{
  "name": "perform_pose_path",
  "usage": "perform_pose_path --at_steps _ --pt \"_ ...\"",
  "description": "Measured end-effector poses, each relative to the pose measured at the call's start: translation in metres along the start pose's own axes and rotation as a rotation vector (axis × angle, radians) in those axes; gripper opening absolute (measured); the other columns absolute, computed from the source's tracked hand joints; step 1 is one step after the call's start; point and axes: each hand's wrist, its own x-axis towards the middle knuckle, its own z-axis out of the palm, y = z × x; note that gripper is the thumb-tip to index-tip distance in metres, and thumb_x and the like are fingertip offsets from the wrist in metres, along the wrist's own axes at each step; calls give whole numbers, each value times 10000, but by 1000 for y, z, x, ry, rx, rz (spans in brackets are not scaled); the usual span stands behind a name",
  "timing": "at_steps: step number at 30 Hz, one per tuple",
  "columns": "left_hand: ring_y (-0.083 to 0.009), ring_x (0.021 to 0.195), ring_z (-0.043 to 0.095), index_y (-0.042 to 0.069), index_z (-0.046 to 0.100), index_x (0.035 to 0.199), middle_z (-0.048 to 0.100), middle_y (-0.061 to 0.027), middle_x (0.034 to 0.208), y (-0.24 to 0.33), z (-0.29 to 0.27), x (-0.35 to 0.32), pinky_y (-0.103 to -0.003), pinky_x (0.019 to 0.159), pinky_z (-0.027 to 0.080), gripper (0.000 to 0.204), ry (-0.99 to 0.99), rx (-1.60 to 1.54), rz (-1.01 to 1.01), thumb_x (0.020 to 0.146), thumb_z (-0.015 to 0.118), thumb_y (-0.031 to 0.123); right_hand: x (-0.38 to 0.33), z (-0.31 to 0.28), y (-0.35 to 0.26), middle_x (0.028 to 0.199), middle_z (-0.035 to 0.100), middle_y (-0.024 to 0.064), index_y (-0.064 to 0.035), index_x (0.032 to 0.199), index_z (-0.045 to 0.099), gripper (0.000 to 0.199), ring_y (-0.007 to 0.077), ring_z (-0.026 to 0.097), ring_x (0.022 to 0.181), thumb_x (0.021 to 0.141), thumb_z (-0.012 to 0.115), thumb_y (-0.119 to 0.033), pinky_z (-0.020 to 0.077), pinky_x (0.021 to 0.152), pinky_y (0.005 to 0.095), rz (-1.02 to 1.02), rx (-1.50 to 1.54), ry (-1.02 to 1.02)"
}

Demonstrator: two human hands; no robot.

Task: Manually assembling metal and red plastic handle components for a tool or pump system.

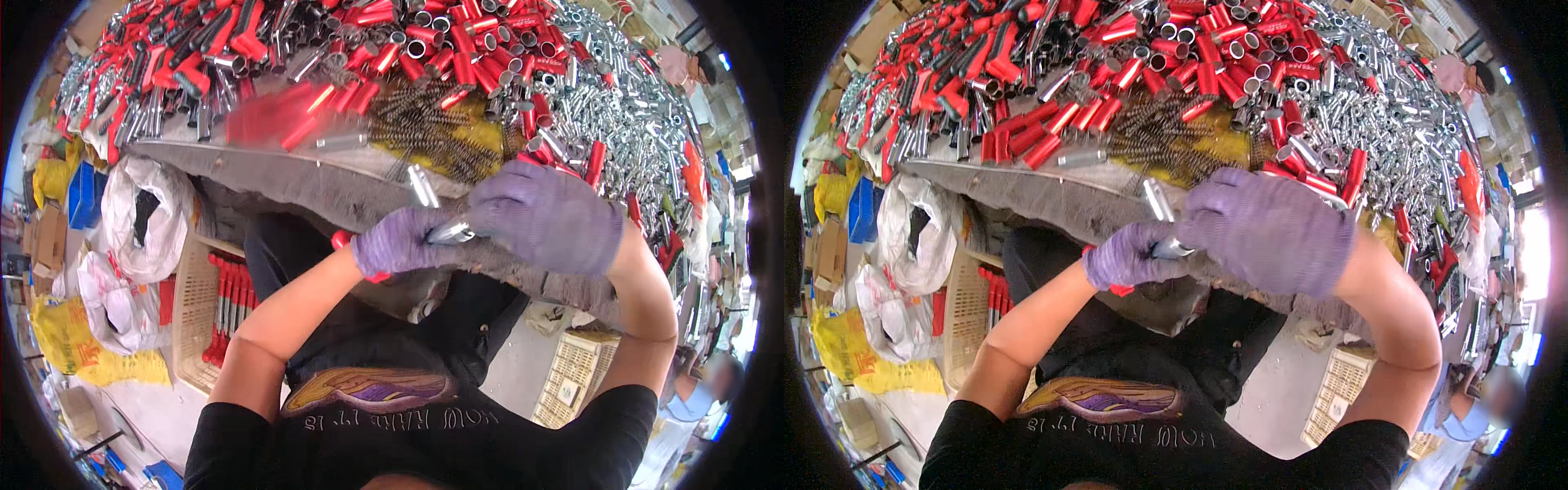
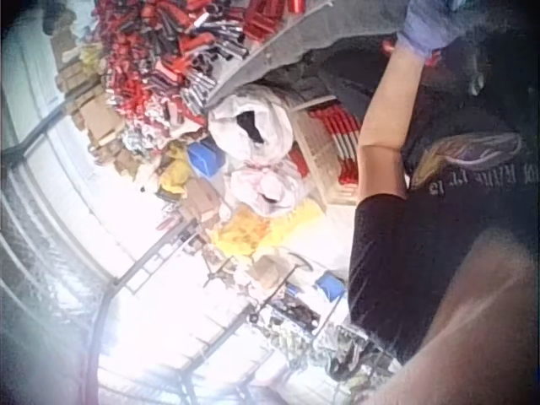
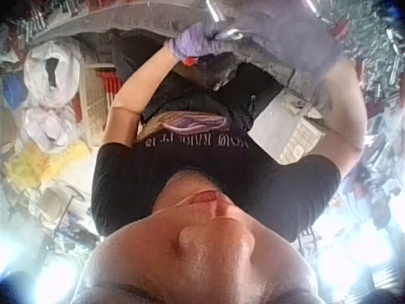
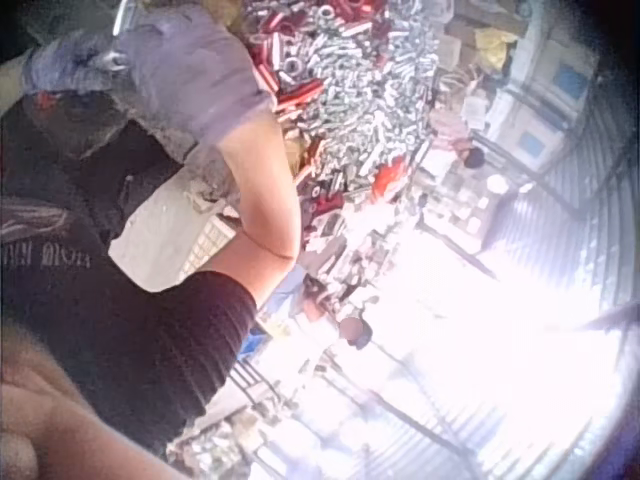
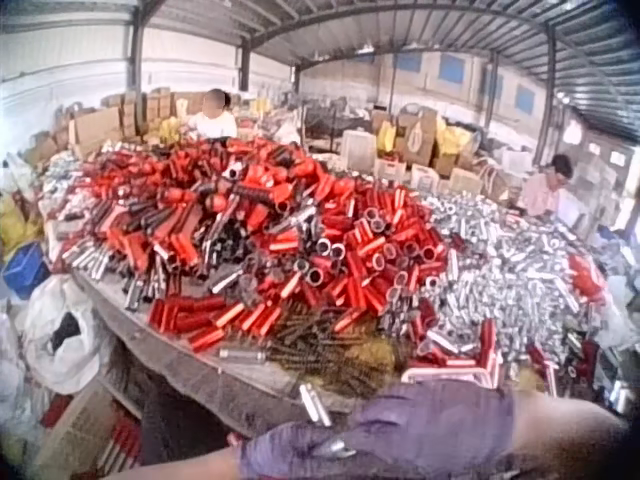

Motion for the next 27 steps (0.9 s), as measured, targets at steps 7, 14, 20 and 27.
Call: perform_pose_path --at_steps 7,14,20,27 --pt "-131 972 610 86 595 1163 663 -76 1044 -11 7 -4 -310 870 468 432 19 113 239 799 719 281 14 10 -31 805 632 137 -131 1123 570 406 330 622 738 831 611 -410 504 653 408 544 154 -267" --pt "-255 875 647 84 607 1134 656 -134 915 -33 11 -1 -349 779 490 507 51 112 328 774 708 427 7 17 -46 742 629 144 -119 1080 576 444 332 627 662 812 614 -472 491 585 417 96 36 241" --pt "-251 823 645 87 622 1084 648 -130 863 -27 8 -5 -346 751 491 486 54 79 356 774 699 452 18 -7 -64 901 637 122 -141 1098 585 360 301 627 816 812 629 -355 504 692 386 844 62 -162" --pt "-135 951 609 104 582 1207 656 -76 1066 -14 3 -7 -304 870 466 491 -35 102 228 786 736 303 9 3 -58 844 649 122 -90 1071 611 378 304 635 810 791 661 -339 493 722 389 379 41 -42"
